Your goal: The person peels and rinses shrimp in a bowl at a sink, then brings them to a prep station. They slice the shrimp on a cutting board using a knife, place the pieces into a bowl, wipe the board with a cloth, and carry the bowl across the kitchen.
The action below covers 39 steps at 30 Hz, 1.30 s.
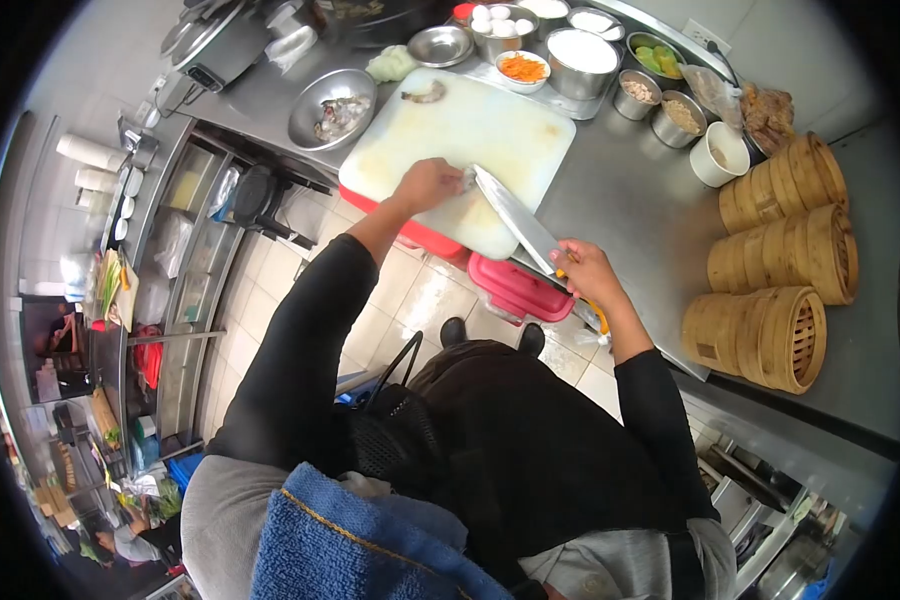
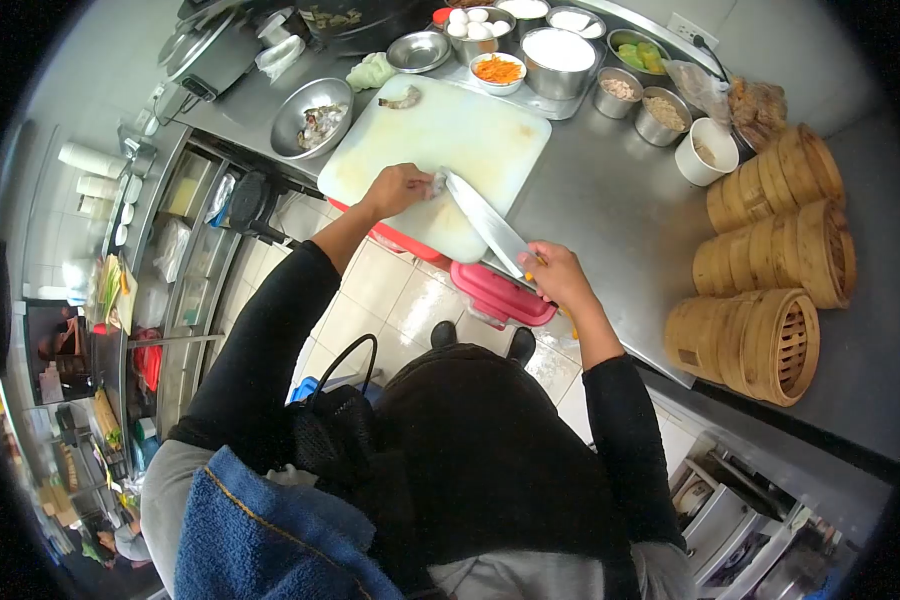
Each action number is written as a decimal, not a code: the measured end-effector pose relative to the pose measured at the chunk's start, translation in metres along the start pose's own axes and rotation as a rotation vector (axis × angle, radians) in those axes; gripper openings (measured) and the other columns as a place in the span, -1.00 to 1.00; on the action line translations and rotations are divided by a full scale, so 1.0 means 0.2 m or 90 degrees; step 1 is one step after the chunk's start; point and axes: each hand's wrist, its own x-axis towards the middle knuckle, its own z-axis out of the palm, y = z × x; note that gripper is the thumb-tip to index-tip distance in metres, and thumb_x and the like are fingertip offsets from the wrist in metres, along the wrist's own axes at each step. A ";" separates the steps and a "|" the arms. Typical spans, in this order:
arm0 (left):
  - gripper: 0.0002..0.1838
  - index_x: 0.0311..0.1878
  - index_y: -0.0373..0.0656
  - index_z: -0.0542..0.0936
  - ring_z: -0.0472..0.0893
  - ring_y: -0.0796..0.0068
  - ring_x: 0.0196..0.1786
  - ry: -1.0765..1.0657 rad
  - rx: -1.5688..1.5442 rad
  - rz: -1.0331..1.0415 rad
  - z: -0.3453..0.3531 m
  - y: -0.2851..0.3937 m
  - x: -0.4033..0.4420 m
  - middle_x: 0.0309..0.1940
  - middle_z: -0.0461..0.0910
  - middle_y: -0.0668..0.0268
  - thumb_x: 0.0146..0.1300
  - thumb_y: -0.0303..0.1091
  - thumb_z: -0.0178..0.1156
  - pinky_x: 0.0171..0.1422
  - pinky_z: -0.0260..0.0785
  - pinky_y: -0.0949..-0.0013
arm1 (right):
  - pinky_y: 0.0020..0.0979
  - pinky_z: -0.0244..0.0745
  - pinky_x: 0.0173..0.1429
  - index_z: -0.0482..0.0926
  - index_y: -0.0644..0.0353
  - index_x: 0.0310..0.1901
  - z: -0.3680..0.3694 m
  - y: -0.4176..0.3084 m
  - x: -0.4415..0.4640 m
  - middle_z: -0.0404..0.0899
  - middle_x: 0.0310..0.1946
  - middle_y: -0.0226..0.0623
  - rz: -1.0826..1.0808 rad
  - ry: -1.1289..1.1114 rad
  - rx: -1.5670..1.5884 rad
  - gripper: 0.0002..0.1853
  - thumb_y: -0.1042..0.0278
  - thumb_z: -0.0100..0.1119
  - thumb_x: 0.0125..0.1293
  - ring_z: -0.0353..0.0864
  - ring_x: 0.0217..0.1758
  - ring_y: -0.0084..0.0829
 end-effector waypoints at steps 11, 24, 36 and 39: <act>-0.65 -0.19 -0.34 0.76 0.76 0.18 -0.30 0.084 -0.291 -0.314 0.04 0.15 -0.06 -0.42 0.74 0.03 0.17 -0.19 0.42 -0.10 0.59 0.23 | -0.44 0.44 -0.57 0.66 0.19 0.12 0.21 -0.03 -0.22 0.60 -0.54 -0.39 0.027 0.029 -0.016 -0.68 0.21 0.18 0.48 0.49 -0.66 -0.57; -0.76 -0.13 -0.18 0.70 0.71 0.10 -0.21 0.245 -0.001 -0.021 0.17 0.25 -0.15 -0.24 0.73 0.11 0.19 -0.27 0.39 -0.09 0.58 0.19 | -0.45 0.60 -0.39 0.44 0.37 0.26 0.08 -0.08 -0.43 0.62 -0.37 -0.20 0.045 -0.038 0.013 -0.52 0.22 0.18 0.44 0.65 -0.46 -0.51; -0.74 -0.05 0.01 0.75 0.70 0.15 -0.22 0.189 0.037 0.133 0.17 0.31 -0.19 -0.22 0.66 0.27 0.18 -0.42 0.27 -0.10 0.58 0.18 | 0.09 0.54 0.07 0.51 0.07 0.29 0.00 -0.64 -0.48 0.69 -0.16 0.16 -0.092 0.062 -0.639 -0.61 0.15 -0.03 0.54 0.68 -0.04 0.16; -0.72 -0.04 -0.01 0.75 0.69 0.14 -0.22 0.196 0.001 0.136 0.21 0.29 -0.19 -0.21 0.66 0.25 0.16 -0.45 0.27 -0.09 0.59 0.17 | 0.10 0.54 0.07 0.52 0.10 0.26 0.06 -0.47 -0.26 0.70 -0.14 0.14 -0.186 0.070 -0.581 -0.62 0.17 -0.02 0.53 0.68 -0.04 0.17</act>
